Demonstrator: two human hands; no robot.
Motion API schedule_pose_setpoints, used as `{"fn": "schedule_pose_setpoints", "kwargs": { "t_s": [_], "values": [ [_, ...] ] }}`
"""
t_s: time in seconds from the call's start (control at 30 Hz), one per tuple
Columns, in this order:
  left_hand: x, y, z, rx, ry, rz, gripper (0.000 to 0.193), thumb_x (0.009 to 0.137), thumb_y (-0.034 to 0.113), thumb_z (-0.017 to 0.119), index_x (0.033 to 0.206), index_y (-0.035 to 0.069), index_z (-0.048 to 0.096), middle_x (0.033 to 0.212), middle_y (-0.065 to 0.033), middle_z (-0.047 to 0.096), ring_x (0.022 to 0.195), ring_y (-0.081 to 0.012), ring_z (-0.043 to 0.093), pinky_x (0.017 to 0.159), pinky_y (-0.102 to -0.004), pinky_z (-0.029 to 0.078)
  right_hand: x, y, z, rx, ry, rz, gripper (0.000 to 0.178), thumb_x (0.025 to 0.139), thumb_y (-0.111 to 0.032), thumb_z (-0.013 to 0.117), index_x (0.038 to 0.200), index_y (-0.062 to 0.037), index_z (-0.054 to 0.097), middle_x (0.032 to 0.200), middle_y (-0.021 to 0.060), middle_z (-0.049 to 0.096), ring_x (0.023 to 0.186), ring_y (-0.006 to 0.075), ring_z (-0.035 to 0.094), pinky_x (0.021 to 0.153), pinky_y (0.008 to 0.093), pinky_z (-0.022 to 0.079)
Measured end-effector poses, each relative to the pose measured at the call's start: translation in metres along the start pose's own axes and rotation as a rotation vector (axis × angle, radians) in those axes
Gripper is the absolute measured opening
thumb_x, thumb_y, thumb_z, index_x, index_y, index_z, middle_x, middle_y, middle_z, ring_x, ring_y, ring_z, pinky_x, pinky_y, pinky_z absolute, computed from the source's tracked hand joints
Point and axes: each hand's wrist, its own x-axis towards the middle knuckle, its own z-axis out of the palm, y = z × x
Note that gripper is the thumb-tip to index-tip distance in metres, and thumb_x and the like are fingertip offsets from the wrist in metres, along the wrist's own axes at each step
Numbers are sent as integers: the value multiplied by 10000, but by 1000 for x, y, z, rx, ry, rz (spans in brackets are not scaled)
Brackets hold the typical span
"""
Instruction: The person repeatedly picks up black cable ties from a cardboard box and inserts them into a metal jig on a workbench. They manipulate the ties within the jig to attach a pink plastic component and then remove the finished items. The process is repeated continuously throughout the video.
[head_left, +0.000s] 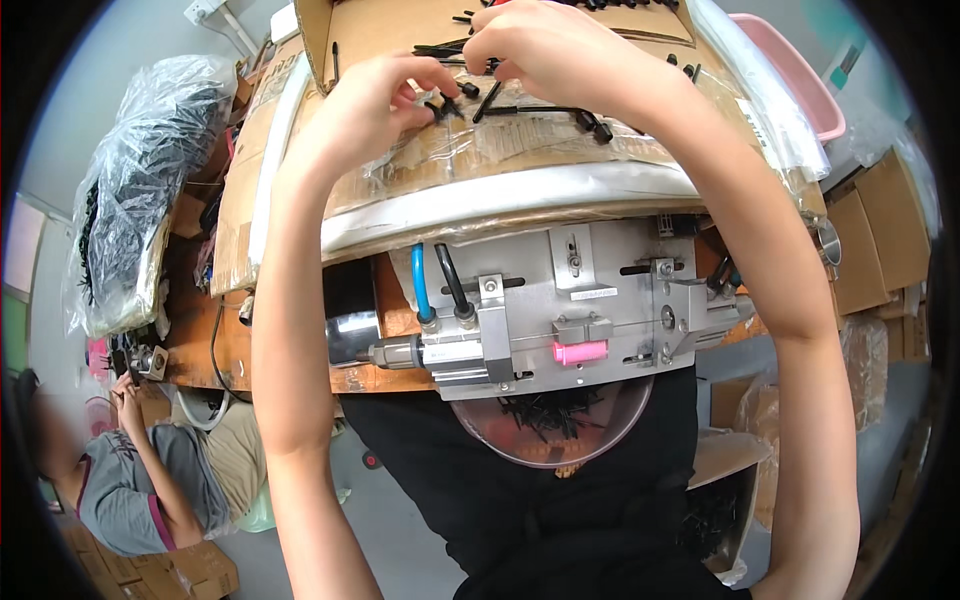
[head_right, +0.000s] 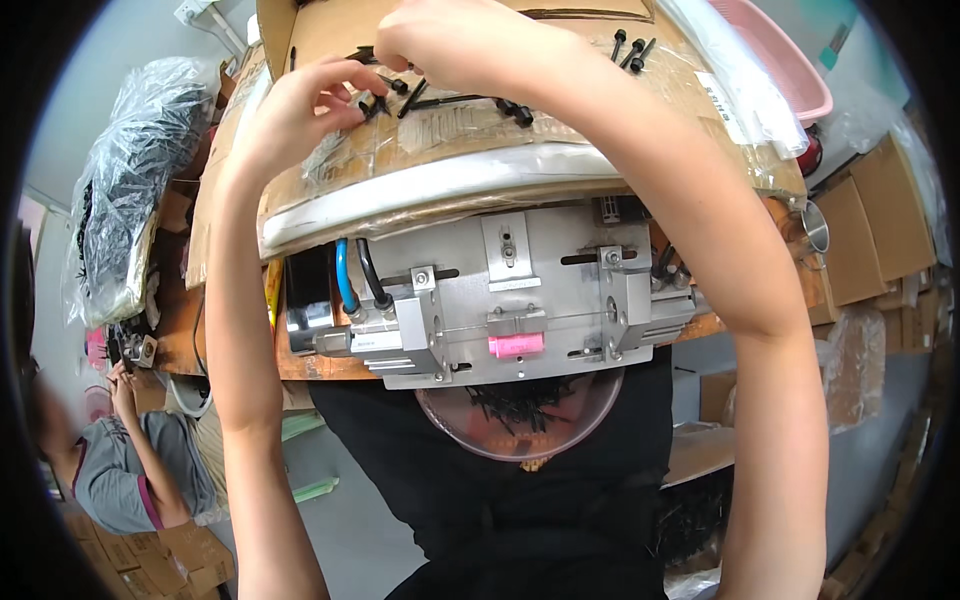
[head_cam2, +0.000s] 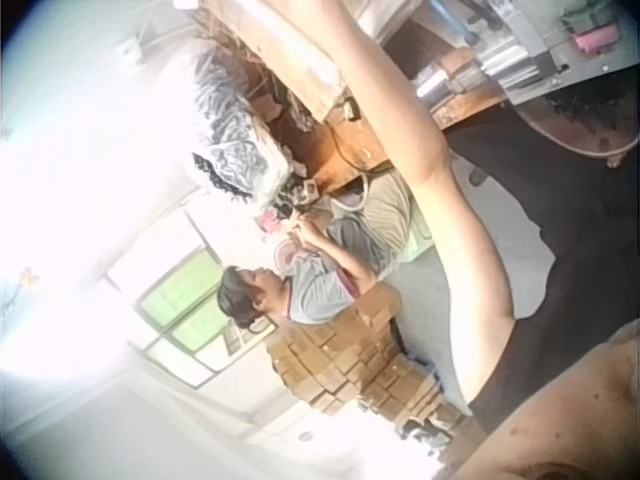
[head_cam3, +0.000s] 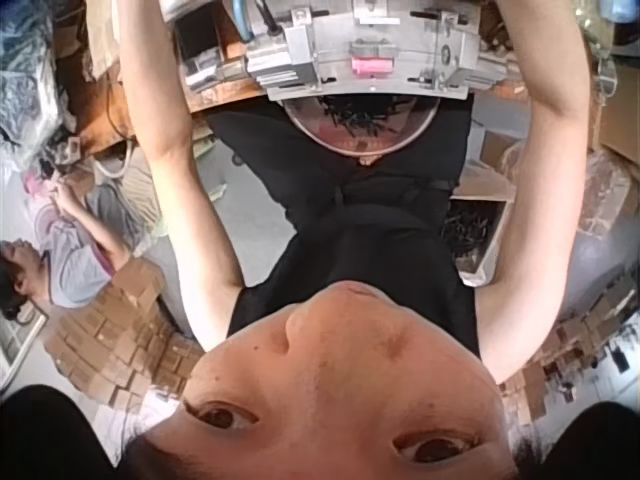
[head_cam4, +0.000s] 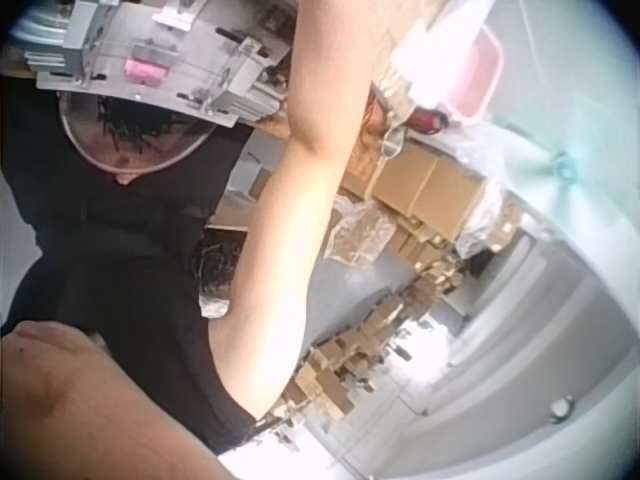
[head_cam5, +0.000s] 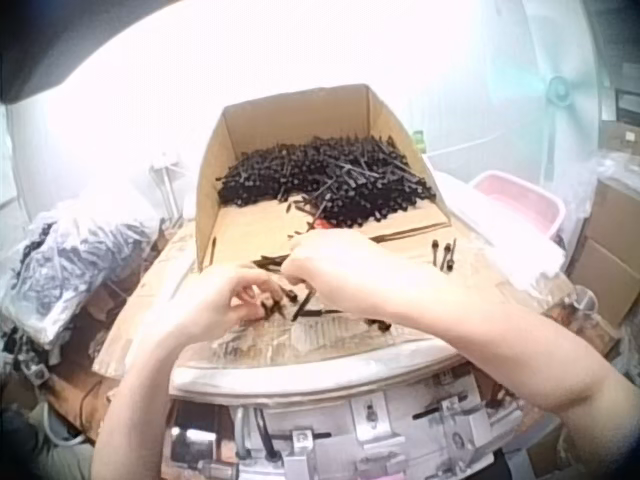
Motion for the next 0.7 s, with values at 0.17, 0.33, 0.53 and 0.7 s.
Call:
{"fn": "schedule_pose_setpoints", "kwargs": {
  "t_s": [0.17,0.33,0.53,0.7],
  "values": [
    [-23,23,4,-92,-49,-55,201,789,-64,659,967,28,648,809,-15,582,800,-110,556,785,-269,494,-6,3,-12,77,-191,46,103,734,25,586,787,6,672,787,184,646,790,339,651,694,391,495],
    [-39,33,6,-92,33,-35,204,802,-21,660,993,50,676,837,-43,590,765,-133,549,732,-271,479,-30,22,-17,106,-84,-58,45,742,26,624,770,23,659,740,188,611,726,326,623,668,399,476],
    [0,50,6,63,80,-170,191,841,80,668,1026,43,694,813,-74,662,706,-171,599,675,-278,494,-19,17,-17,175,-124,-35,82,766,-36,638,805,19,685,792,207,636,761,340,637,690,408,492],
    [36,40,16,175,-89,-272,169,844,144,688,954,17,700,820,-124,702,742,-196,653,703,-335,513,-27,0,-4,-59,-125,-7,120,708,-5,699,782,8,606,788,122,611,813,328,606,716,419,472]
  ]
}}
